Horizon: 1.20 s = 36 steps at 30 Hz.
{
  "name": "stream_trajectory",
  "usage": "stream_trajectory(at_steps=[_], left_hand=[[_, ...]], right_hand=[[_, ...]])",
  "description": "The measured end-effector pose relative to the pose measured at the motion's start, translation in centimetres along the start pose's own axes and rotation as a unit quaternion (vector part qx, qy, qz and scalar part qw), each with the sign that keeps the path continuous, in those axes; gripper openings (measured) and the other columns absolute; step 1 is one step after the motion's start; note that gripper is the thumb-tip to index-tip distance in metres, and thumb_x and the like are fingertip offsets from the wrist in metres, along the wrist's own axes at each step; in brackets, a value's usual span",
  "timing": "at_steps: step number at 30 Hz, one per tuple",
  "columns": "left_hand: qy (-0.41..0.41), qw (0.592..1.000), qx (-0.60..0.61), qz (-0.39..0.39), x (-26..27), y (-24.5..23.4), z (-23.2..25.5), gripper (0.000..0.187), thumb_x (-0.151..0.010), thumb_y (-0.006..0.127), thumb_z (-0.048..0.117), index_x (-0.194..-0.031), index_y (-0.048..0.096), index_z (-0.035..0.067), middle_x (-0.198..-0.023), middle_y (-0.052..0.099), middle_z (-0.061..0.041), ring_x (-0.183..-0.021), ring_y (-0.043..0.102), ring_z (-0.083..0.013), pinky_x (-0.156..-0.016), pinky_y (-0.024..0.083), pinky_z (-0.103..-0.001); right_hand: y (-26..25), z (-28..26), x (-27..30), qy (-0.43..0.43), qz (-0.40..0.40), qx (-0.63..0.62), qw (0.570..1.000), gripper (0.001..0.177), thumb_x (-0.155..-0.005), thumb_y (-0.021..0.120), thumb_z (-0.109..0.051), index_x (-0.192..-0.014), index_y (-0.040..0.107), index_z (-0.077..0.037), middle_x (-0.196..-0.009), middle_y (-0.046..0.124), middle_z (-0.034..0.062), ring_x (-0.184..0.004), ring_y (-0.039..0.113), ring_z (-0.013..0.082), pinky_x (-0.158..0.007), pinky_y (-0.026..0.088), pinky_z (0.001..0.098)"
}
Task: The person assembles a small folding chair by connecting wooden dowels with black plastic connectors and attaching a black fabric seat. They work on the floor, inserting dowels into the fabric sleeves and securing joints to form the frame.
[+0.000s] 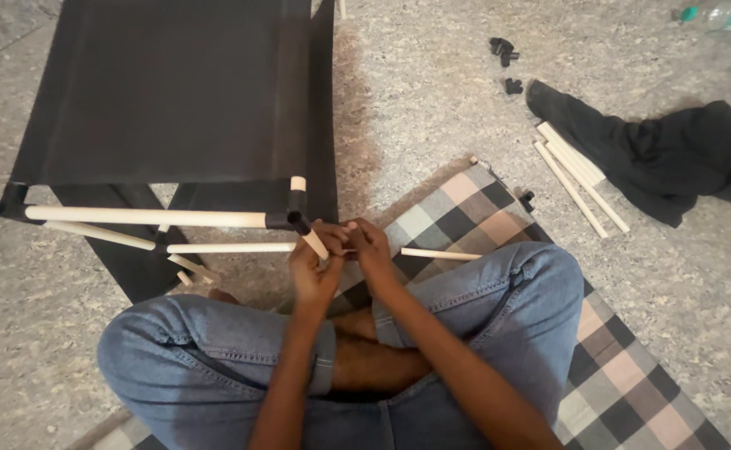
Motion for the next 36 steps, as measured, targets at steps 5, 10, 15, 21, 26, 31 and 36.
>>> stream_trajectory(at_steps=[5, 10, 15, 21, 26, 31, 36], left_hand=[[-0.032, 0.970, 0.232, -0.068, 0.7, 0.7, -0.9, 0.021, -0.086, 0.058, -0.016, -0.088, 0.058, 0.004, -0.095, 0.066, -0.008, -0.089, 0.067, -0.0192, -0.097, 0.054, -0.036], [-0.139, 0.978, 0.155, -0.020, -0.4, -0.3, 0.8, 0.027, -0.093, 0.055, -0.007, -0.117, 0.064, 0.001, -0.096, 0.067, -0.004, -0.086, 0.063, -0.0097, -0.075, 0.052, -0.023], [-0.125, 0.972, 0.178, 0.084, -1.2, -3.1, 4.1, 0.039, -0.105, 0.057, 0.010, -0.141, 0.046, 0.001, -0.105, 0.058, -0.002, -0.086, 0.053, -0.0073, -0.072, 0.043, -0.021], [-0.117, 0.974, 0.113, 0.158, 0.0, -4.5, 5.1, 0.025, -0.109, 0.059, 0.013, -0.131, 0.055, 0.000, -0.099, 0.052, 0.000, -0.081, 0.045, -0.0065, -0.070, 0.038, -0.021], [-0.120, 0.971, 0.079, 0.194, 0.6, -4.9, 4.2, 0.013, -0.107, 0.058, 0.008, -0.112, 0.064, -0.001, -0.092, 0.062, -0.001, -0.072, 0.049, -0.0055, -0.063, 0.037, -0.023], [-0.108, 0.978, 0.074, 0.165, 1.6, -5.2, 4.0, 0.011, -0.101, 0.060, 0.002, -0.108, 0.067, -0.002, -0.080, 0.061, 0.001, -0.063, 0.048, -0.0036, -0.054, 0.034, -0.022], [-0.129, 0.971, 0.097, 0.178, 1.5, -6.3, 3.7, 0.013, -0.102, 0.059, 0.003, -0.109, 0.069, -0.002, -0.078, 0.058, 0.002, -0.062, 0.046, -0.0034, -0.056, 0.034, -0.022]], right_hand=[[-0.8, 0.5, -0.8, -0.047, 0.013, 0.039, 0.998, 0.028, -0.106, 0.058, -0.026, -0.106, 0.071, 0.000, -0.090, 0.068, 0.0048, -0.082, 0.063, 0.0125, -0.072, 0.053, 0.0268], [-0.6, -1.2, -0.7, 0.018, -0.013, -0.030, 0.999, 0.030, -0.103, 0.059, -0.027, -0.116, 0.068, -0.001, -0.097, 0.069, 0.0071, -0.083, 0.066, 0.0181, -0.074, 0.055, 0.0306], [2.0, -6.2, -1.1, 0.011, -0.037, 0.005, 0.999, 0.044, -0.101, 0.059, -0.035, -0.133, 0.059, -0.005, -0.115, 0.070, 0.0076, -0.102, 0.070, 0.0163, -0.084, 0.054, 0.0293], [6.3, -7.4, -6.1, 0.088, -0.069, 0.087, 0.990, 0.051, -0.089, 0.069, -0.034, -0.132, 0.056, -0.009, -0.104, 0.068, 0.0079, -0.086, 0.069, 0.0207, -0.062, 0.057, 0.0325], [6.1, -6.1, -8.9, 0.086, -0.013, 0.091, 0.992, 0.037, -0.084, 0.073, -0.020, -0.112, 0.067, 0.003, -0.093, 0.069, 0.0109, -0.077, 0.067, 0.0224, -0.056, 0.054, 0.0327], [4.7, -5.2, -11.6, 0.098, 0.035, 0.047, 0.993, 0.029, -0.083, 0.070, -0.015, -0.106, 0.068, 0.003, -0.090, 0.071, 0.0129, -0.071, 0.068, 0.0235, -0.057, 0.057, 0.0346], [3.4, -5.8, -12.9, 0.068, 0.022, 0.008, 0.997, 0.025, -0.086, 0.070, -0.012, -0.105, 0.068, 0.003, -0.091, 0.071, 0.0135, -0.072, 0.070, 0.0232, -0.061, 0.058, 0.0368]])
Point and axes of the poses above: each hand's wrist, its own x-axis away from the middle knuckle, its own y-axis out of the palm, z = x × y, the point moved 5 cm from there along -x, towards the middle knuckle
